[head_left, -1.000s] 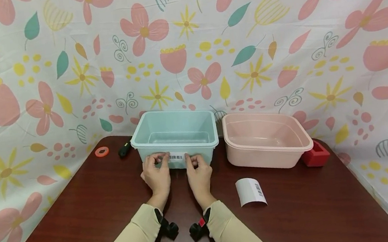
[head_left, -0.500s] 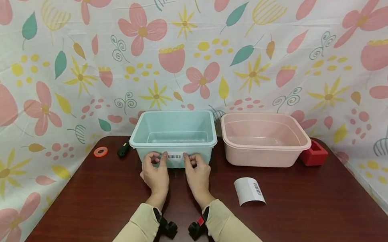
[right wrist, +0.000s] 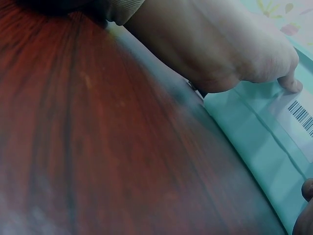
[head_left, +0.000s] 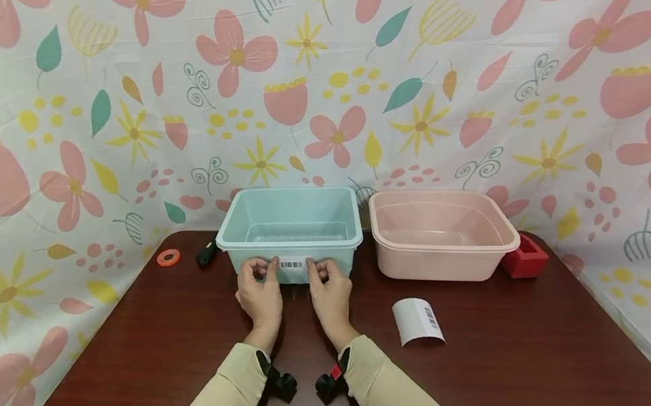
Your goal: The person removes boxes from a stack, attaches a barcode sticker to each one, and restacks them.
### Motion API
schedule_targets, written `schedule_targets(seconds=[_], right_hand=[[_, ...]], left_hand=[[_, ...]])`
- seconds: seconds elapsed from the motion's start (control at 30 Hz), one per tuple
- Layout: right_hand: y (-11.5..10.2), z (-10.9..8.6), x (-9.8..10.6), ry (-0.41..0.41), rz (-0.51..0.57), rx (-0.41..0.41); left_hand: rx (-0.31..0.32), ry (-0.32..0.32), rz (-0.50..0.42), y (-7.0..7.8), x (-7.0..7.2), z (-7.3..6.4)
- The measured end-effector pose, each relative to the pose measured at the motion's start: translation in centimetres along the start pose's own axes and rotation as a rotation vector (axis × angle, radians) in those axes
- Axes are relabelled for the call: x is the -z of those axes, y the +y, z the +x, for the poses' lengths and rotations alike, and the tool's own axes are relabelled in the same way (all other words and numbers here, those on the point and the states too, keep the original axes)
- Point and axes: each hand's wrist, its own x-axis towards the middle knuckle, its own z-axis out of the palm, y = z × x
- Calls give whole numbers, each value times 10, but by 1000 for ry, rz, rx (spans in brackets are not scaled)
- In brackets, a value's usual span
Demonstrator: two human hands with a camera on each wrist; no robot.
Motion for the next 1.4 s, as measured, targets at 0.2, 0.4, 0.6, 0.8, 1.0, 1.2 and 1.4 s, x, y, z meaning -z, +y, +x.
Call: schedule_targets(seconds=[0.2, 0.4, 0.6, 0.8, 1.0, 1.2, 1.4], right_hand=[[1, -1, 0, -11, -12, -8], [1, -1, 0, -7, 5, -21], [0, 1, 2, -1, 1, -11], [-1, -1, 5, -44, 17, -10], [-5, -8, 11, -99, 37, -18], [-7, -13, 21, -123, 46, 10], [-12, -18, 41, -170, 72, 16]], left_hand=[[36, -30, -30, 1, 1, -2], [91, -54, -56, 3, 2, -3], [111, -79, -57, 4, 1, -4], [97, -95, -121, 3, 1, -4], [102, -124, -184, 2, 5, -8], [33, -253, -265, 5, 5, -14], [8, -446, -328, 14, 3, -21]])
